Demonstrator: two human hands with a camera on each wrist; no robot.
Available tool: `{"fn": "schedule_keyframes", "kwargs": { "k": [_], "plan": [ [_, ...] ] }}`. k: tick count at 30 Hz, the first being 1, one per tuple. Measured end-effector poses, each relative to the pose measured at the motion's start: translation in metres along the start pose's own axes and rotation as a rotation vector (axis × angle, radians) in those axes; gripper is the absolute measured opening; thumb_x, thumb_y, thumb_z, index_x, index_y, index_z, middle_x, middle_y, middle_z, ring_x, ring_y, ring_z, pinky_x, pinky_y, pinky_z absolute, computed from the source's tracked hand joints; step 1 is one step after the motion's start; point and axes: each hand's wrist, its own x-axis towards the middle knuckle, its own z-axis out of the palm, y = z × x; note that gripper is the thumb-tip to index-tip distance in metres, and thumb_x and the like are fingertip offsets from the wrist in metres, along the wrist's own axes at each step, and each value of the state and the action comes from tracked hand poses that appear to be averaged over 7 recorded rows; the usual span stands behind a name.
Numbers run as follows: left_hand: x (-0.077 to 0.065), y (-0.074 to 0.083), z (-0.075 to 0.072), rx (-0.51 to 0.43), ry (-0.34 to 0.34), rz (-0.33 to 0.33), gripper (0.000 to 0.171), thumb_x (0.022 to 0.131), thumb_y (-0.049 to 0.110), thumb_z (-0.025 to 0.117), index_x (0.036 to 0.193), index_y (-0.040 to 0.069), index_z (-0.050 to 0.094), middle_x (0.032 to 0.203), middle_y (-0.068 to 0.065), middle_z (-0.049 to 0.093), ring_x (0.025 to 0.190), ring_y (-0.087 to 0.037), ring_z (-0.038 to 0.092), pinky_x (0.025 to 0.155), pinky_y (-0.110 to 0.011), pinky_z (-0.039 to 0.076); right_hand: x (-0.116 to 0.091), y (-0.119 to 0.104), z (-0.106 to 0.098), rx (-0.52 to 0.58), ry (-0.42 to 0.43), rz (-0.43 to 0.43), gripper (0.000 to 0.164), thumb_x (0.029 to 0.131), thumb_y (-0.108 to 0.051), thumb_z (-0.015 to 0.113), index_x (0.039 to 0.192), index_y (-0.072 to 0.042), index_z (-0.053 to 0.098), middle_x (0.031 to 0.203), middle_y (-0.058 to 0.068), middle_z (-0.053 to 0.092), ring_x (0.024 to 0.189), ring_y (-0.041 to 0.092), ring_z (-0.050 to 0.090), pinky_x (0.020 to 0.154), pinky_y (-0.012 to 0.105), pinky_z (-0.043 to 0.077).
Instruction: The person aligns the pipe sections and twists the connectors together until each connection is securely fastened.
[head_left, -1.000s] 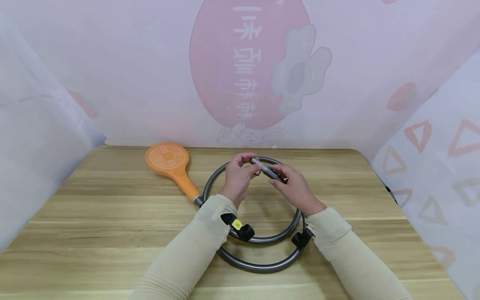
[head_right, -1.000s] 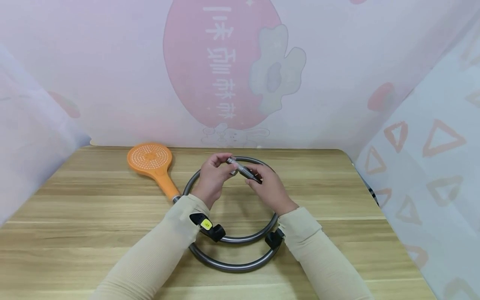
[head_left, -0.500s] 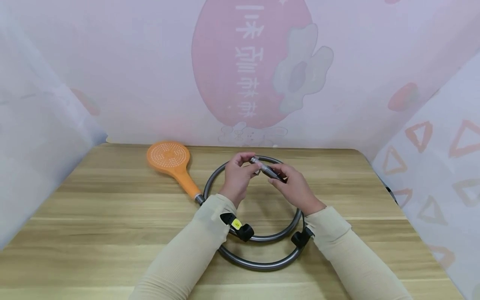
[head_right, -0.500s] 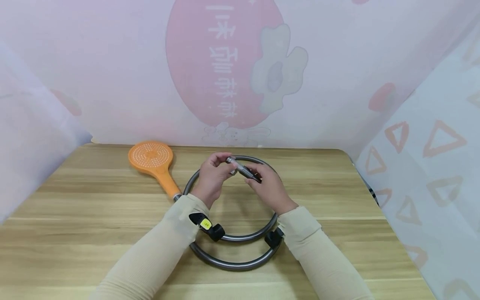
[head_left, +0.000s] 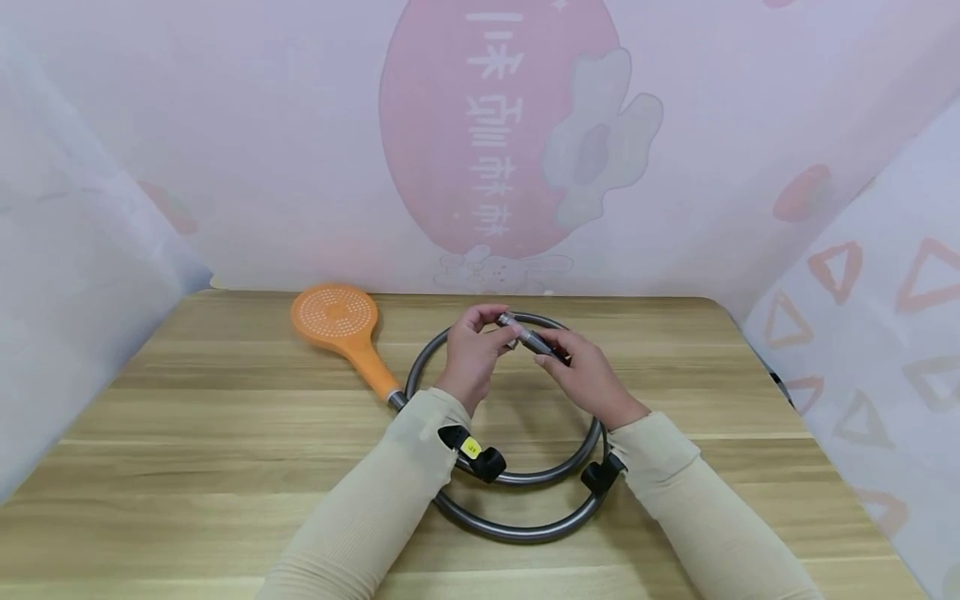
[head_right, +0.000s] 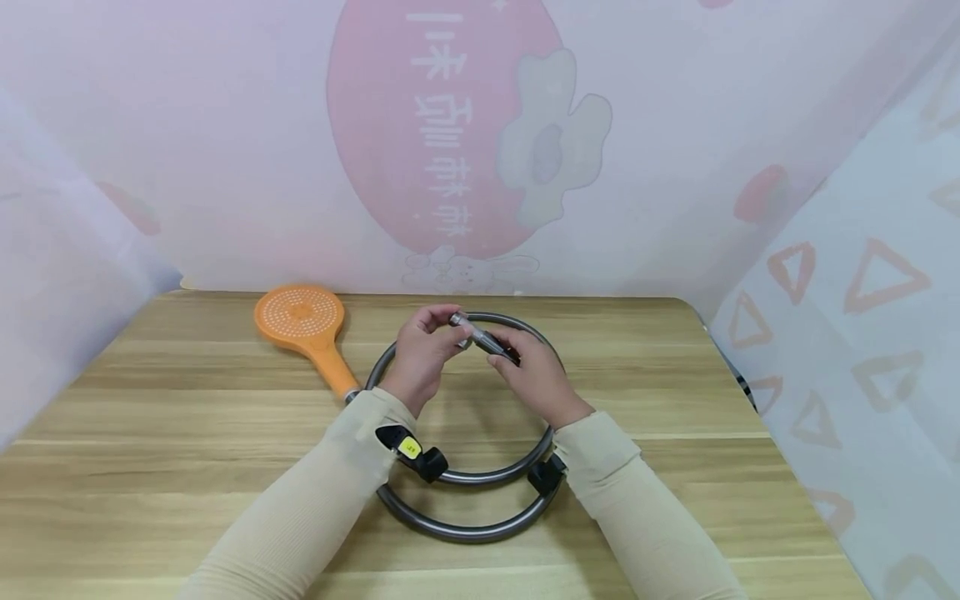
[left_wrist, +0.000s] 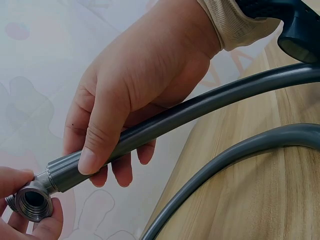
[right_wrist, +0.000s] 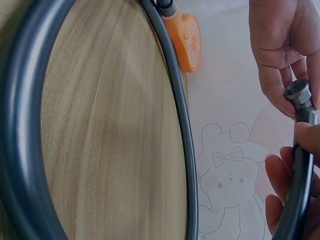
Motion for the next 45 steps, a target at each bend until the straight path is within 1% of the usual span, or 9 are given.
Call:
{"fn": "schedule_keyframes", "kwargs": {
  "k": [5, 13, 19, 26, 30, 35, 40, 43, 45],
  "plan": [
    [-0.0011, 0.0017, 0.0001, -0.001, -0.001, 0.007, 0.028, 0.081, -0.008, 0.07, 0.107, 0.002, 0.064, 0.109, -0.014, 0.062, 0.086, -0.015, 0.059, 0.069, -0.024, 0.053, 0.0001, -0.0013, -0.0009, 0.007, -0.016, -0.007, 0.035, 0.097, -0.011, 0.058, 0.131, -0.001, 0.056, 0.108, 0.013, 0.064, 0.087, 0.021, 0.057, 0.073, 0.034, 0.049],
    [0.0007, 0.0012, -0.0004, 0.008, -0.014, 0.002, 0.028, 0.082, -0.006, 0.07, 0.108, 0.002, 0.064, 0.109, -0.012, 0.061, 0.09, -0.016, 0.059, 0.072, -0.025, 0.053, 0.0001, -0.0037, -0.0022, 0.018, -0.027, 0.004, 0.035, 0.098, -0.011, 0.056, 0.132, 0.0, 0.055, 0.104, 0.013, 0.063, 0.085, 0.021, 0.055, 0.072, 0.034, 0.047],
    [-0.0002, 0.0008, -0.0012, 0.011, -0.019, -0.007, 0.027, 0.083, -0.006, 0.07, 0.107, 0.003, 0.064, 0.106, -0.008, 0.061, 0.091, -0.017, 0.059, 0.074, -0.026, 0.054, -0.0009, -0.0029, -0.003, 0.026, -0.061, 0.03, 0.035, 0.1, -0.013, 0.053, 0.133, -0.001, 0.053, 0.107, 0.018, 0.063, 0.09, 0.023, 0.057, 0.074, 0.035, 0.047],
    [-0.0003, 0.0004, -0.0008, 0.011, -0.025, -0.013, 0.027, 0.082, -0.007, 0.07, 0.107, 0.003, 0.064, 0.109, -0.011, 0.061, 0.09, -0.017, 0.059, 0.073, -0.026, 0.054, -0.0018, -0.0036, -0.0044, 0.017, -0.093, 0.061, 0.037, 0.101, -0.017, 0.051, 0.135, -0.003, 0.052, 0.11, 0.015, 0.063, 0.099, 0.025, 0.06, 0.08, 0.039, 0.049],
    [0.0002, 0.0009, -0.0008, 0.004, -0.022, -0.009, 0.027, 0.082, -0.007, 0.07, 0.107, 0.003, 0.064, 0.107, -0.01, 0.061, 0.09, -0.017, 0.059, 0.073, -0.026, 0.054, -0.0009, -0.0043, -0.0047, 0.023, -0.101, 0.067, 0.037, 0.101, -0.017, 0.051, 0.135, -0.003, 0.052, 0.112, 0.015, 0.062, 0.1, 0.026, 0.06, 0.082, 0.041, 0.049],
    [0.0009, -0.0001, -0.0006, 0.005, -0.022, -0.011, 0.027, 0.082, -0.006, 0.07, 0.107, 0.002, 0.064, 0.109, -0.014, 0.06, 0.088, -0.017, 0.06, 0.073, -0.026, 0.054, -0.0001, -0.0038, -0.0051, 0.03, -0.108, 0.073, 0.037, 0.101, -0.017, 0.05, 0.135, -0.003, 0.053, 0.112, 0.016, 0.062, 0.1, 0.028, 0.061, 0.084, 0.043, 0.049],
    [-0.0005, 0.0003, -0.0001, 0.005, -0.016, -0.013, 0.026, 0.082, -0.007, 0.069, 0.107, 0.002, 0.064, 0.108, -0.013, 0.061, 0.088, -0.017, 0.06, 0.072, -0.026, 0.054, 0.0, -0.0029, -0.0059, 0.029, -0.11, 0.078, 0.038, 0.101, -0.017, 0.052, 0.135, -0.003, 0.053, 0.112, 0.017, 0.062, 0.096, 0.026, 0.059, 0.08, 0.038, 0.048],
    [-0.0008, 0.0009, -0.0006, -0.003, -0.01, -0.008, 0.027, 0.082, -0.008, 0.069, 0.106, 0.001, 0.064, 0.106, -0.01, 0.062, 0.088, -0.016, 0.06, 0.072, -0.026, 0.054, 0.0007, -0.0021, -0.0058, 0.028, -0.1, 0.076, 0.041, 0.098, -0.019, 0.056, 0.136, -0.003, 0.052, 0.114, 0.015, 0.061, 0.095, 0.024, 0.057, 0.077, 0.035, 0.047],
    [-0.0005, 0.0012, -0.0008, -0.005, -0.009, -0.008, 0.027, 0.082, -0.009, 0.069, 0.106, 0.001, 0.064, 0.105, -0.009, 0.062, 0.087, -0.016, 0.06, 0.072, -0.025, 0.054, 0.0009, -0.0014, -0.0056, 0.03, -0.085, 0.077, 0.044, 0.095, -0.02, 0.061, 0.136, -0.004, 0.052, 0.117, 0.015, 0.059, 0.096, 0.025, 0.056, 0.076, 0.035, 0.048]
  ]
}}
